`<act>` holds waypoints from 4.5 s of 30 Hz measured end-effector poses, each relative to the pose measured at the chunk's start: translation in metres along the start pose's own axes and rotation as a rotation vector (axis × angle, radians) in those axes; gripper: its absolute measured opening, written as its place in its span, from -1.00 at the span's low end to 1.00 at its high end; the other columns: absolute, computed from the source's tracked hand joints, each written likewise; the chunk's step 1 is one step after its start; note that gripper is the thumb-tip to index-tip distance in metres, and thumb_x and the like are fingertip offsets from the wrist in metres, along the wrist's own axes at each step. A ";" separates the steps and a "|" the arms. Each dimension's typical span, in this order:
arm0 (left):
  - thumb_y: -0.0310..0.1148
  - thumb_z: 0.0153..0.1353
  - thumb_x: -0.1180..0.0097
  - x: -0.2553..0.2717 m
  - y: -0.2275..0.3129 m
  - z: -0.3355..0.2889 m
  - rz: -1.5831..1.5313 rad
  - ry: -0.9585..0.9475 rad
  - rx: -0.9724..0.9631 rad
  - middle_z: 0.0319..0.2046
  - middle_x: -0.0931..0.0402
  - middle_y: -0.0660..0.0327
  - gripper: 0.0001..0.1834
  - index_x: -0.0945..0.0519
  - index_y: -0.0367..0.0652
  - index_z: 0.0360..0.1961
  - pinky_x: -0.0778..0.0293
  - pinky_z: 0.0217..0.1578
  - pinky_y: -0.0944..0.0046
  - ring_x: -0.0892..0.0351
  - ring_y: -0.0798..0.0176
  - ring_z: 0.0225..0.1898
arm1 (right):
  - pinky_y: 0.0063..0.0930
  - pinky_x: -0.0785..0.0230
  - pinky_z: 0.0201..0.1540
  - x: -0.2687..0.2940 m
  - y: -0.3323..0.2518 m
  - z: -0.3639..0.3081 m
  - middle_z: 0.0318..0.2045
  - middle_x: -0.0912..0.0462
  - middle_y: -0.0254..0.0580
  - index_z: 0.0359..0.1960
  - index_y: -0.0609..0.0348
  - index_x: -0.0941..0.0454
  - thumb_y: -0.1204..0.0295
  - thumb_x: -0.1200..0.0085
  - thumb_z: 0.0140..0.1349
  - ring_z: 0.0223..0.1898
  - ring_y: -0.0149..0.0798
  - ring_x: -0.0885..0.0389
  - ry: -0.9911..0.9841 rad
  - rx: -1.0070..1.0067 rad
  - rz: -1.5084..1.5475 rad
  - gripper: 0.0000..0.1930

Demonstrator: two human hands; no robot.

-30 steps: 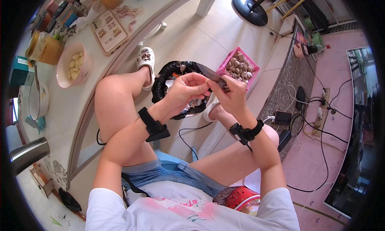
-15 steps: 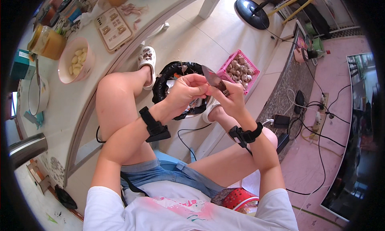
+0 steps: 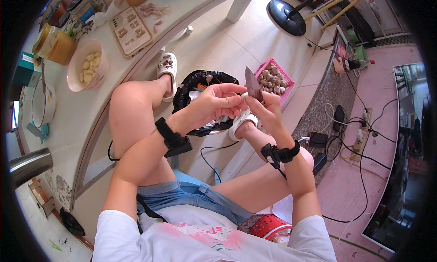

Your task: The person peels garlic cloves by hand using a knife to remove the skin, placing the peeled cloves into a bowl and the skins into a small trash bag.

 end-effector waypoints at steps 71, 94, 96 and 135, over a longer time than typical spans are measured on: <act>-0.47 0.16 -0.05 0.012 0.002 0.005 0.137 0.136 -0.177 -0.32 -0.53 0.22 -0.66 -0.41 -0.30 -0.02 -0.48 -0.28 0.48 -0.52 0.45 -0.39 | -0.70 -0.20 -0.55 0.010 0.006 0.006 -0.63 -0.50 -0.42 -0.34 0.33 -0.54 0.43 -0.10 0.08 -0.57 -0.64 -0.34 0.115 0.078 -0.161 -0.81; -0.44 0.20 0.03 0.008 -0.003 0.003 0.044 0.054 -0.073 -0.45 -0.49 0.23 -0.74 -0.50 -0.32 -0.10 -0.48 -0.43 0.41 -0.48 0.40 -0.51 | -0.57 -0.15 -0.65 0.009 -0.002 0.005 -0.78 -0.34 -0.21 -0.57 0.29 -0.46 0.41 -0.21 -0.04 -0.70 -0.51 -0.21 0.196 0.285 -0.369 -0.79; -0.44 0.20 0.03 0.007 -0.003 0.003 0.058 0.087 -0.070 -0.49 -0.48 0.25 -0.75 -0.50 -0.30 -0.12 -0.46 -0.48 0.43 -0.47 0.42 -0.54 | -0.57 -0.16 -0.66 0.010 -0.004 0.004 -0.78 -0.34 -0.20 -0.57 0.29 -0.46 0.41 -0.22 -0.05 -0.71 -0.50 -0.21 0.195 0.285 -0.392 -0.79; -0.42 0.18 -0.02 0.007 0.001 0.000 0.252 0.177 -0.099 -0.50 -0.51 0.23 -0.73 -0.51 -0.33 -0.13 -0.48 -0.56 0.48 -0.50 0.45 -0.57 | -0.55 -0.14 -0.70 0.007 -0.010 0.002 -0.81 -0.34 -0.23 -0.68 0.24 -0.39 0.33 -0.32 -0.14 -0.77 -0.40 -0.26 0.248 0.324 -0.554 -0.68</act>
Point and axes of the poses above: each hand's wrist, its own z-axis towards the middle knuckle, its own x-axis out of the back of the hand, y = z × x, the point moved 5 cm from there along z, towards the middle knuckle
